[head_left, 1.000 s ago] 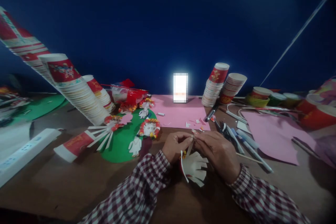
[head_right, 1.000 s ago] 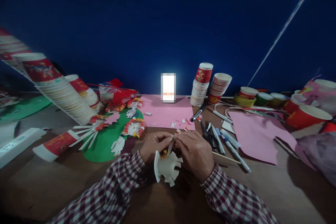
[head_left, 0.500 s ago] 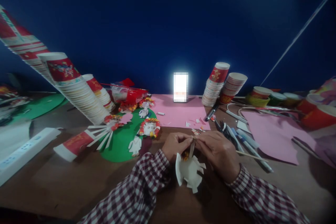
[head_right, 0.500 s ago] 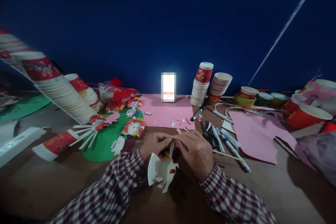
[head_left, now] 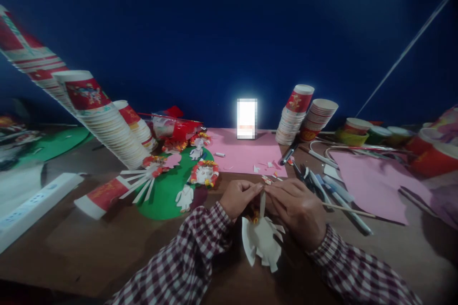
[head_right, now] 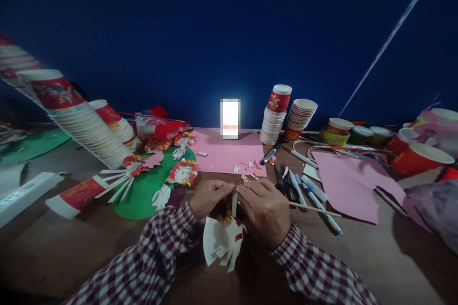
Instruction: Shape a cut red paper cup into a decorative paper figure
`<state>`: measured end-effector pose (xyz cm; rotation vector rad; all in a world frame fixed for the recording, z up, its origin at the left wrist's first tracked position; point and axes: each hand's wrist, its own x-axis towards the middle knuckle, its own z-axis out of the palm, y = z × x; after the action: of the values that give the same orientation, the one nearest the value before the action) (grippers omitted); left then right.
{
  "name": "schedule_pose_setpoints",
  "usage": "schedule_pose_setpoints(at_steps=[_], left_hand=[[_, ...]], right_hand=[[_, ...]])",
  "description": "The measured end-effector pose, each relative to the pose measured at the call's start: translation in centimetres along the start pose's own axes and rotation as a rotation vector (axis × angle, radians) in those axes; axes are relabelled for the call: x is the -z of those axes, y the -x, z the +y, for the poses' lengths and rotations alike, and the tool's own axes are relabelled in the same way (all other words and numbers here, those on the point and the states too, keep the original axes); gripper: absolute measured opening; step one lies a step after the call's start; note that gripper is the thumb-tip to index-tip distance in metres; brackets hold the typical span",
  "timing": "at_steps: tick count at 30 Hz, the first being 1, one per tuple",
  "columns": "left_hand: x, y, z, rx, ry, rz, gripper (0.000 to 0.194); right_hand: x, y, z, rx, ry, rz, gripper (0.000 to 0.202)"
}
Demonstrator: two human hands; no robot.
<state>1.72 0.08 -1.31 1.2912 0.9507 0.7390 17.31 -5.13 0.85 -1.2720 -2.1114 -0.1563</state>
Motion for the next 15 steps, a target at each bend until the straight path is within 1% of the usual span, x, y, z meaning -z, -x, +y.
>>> schedule_pose_setpoints(at_steps=[7,15], left_hand=[[-0.16,0.07,-0.15,-0.015,0.047,0.006,0.034],[-0.33,0.28,-0.27,-0.111,-0.168,0.066,0.034]], right_hand=[[-0.59,0.44,0.44,-0.071,-0.053,-0.022,0.021],[-0.78,0.18,0.43,-0.218,-0.174,-0.051,0.017]])
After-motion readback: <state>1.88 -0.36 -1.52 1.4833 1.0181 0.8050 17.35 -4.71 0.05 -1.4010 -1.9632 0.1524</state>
